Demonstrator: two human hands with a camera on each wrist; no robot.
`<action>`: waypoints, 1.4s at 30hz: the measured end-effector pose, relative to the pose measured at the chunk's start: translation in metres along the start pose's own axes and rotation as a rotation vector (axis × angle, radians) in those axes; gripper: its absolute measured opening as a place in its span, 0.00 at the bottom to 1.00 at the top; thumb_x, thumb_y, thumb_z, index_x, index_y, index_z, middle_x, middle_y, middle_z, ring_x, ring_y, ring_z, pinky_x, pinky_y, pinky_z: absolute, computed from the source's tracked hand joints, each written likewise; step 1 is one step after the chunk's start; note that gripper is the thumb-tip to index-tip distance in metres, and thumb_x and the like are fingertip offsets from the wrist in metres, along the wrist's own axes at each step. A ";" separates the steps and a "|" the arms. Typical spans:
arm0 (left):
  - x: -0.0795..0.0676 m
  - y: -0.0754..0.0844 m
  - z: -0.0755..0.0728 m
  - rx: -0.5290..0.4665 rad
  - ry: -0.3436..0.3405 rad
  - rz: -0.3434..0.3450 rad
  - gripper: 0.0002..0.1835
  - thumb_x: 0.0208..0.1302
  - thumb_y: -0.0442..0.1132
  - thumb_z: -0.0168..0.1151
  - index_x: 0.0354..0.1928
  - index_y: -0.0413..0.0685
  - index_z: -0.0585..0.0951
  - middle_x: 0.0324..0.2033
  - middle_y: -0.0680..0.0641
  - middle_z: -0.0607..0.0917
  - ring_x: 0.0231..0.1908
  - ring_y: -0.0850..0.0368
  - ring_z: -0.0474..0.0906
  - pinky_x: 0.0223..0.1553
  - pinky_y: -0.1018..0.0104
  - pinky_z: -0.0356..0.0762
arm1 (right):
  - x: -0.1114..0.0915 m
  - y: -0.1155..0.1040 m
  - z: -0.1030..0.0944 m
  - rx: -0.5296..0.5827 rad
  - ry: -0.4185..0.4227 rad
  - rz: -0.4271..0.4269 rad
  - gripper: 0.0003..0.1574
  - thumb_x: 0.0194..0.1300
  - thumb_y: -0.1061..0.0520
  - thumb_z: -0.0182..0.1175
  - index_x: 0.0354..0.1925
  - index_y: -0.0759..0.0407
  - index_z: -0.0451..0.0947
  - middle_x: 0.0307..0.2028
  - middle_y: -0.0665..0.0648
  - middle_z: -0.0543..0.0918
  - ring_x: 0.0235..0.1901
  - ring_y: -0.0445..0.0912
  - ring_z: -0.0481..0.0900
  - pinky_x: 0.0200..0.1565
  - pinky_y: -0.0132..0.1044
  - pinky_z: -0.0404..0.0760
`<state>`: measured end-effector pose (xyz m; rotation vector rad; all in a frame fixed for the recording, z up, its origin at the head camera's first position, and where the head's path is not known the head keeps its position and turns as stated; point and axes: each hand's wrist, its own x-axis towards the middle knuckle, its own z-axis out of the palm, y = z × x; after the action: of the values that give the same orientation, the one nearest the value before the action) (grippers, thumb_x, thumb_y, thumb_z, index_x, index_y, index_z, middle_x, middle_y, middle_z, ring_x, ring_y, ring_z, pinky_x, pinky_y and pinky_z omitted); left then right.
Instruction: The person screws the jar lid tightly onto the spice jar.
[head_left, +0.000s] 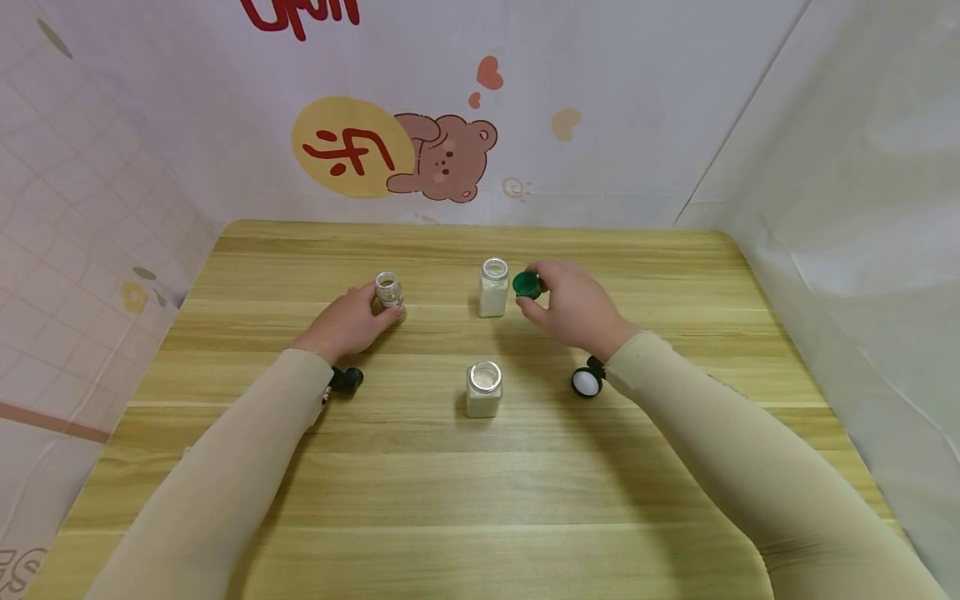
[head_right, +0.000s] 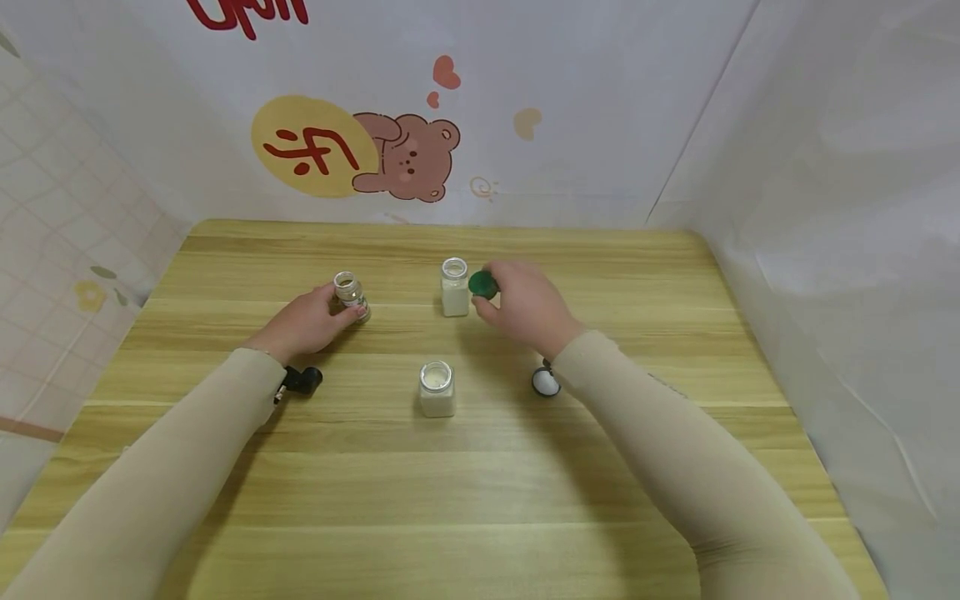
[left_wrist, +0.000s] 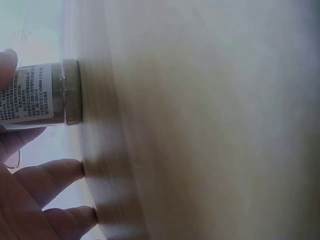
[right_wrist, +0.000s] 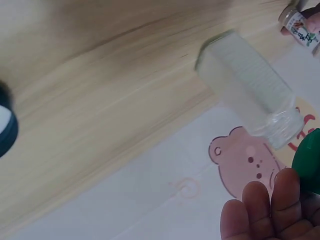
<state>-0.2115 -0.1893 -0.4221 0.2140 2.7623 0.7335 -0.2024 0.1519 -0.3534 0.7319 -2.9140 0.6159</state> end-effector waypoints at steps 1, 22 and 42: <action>0.000 0.000 0.000 0.000 0.000 0.000 0.36 0.61 0.68 0.48 0.67 0.61 0.61 0.65 0.48 0.68 0.69 0.39 0.49 0.69 0.44 0.45 | 0.001 -0.002 0.000 -0.003 -0.002 -0.002 0.16 0.59 0.45 0.60 0.40 0.52 0.73 0.35 0.47 0.77 0.38 0.44 0.75 0.47 0.39 0.74; 0.000 -0.002 0.001 -0.002 0.018 0.020 0.33 0.62 0.65 0.49 0.66 0.59 0.63 0.63 0.48 0.71 0.68 0.42 0.54 0.70 0.49 0.43 | 0.014 -0.031 0.008 -0.042 -0.007 -0.079 0.21 0.58 0.44 0.61 0.44 0.54 0.74 0.36 0.47 0.79 0.38 0.43 0.75 0.47 0.38 0.75; 0.000 -0.001 0.001 0.003 0.014 0.020 0.36 0.62 0.66 0.47 0.68 0.59 0.59 0.64 0.46 0.70 0.69 0.38 0.50 0.69 0.46 0.46 | 0.037 -0.057 0.015 -0.134 -0.051 -0.131 0.24 0.60 0.42 0.58 0.47 0.56 0.74 0.39 0.49 0.79 0.42 0.45 0.74 0.51 0.38 0.72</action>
<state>-0.2115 -0.1895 -0.4239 0.2381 2.7790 0.7383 -0.2084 0.0840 -0.3406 0.9247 -2.8883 0.3906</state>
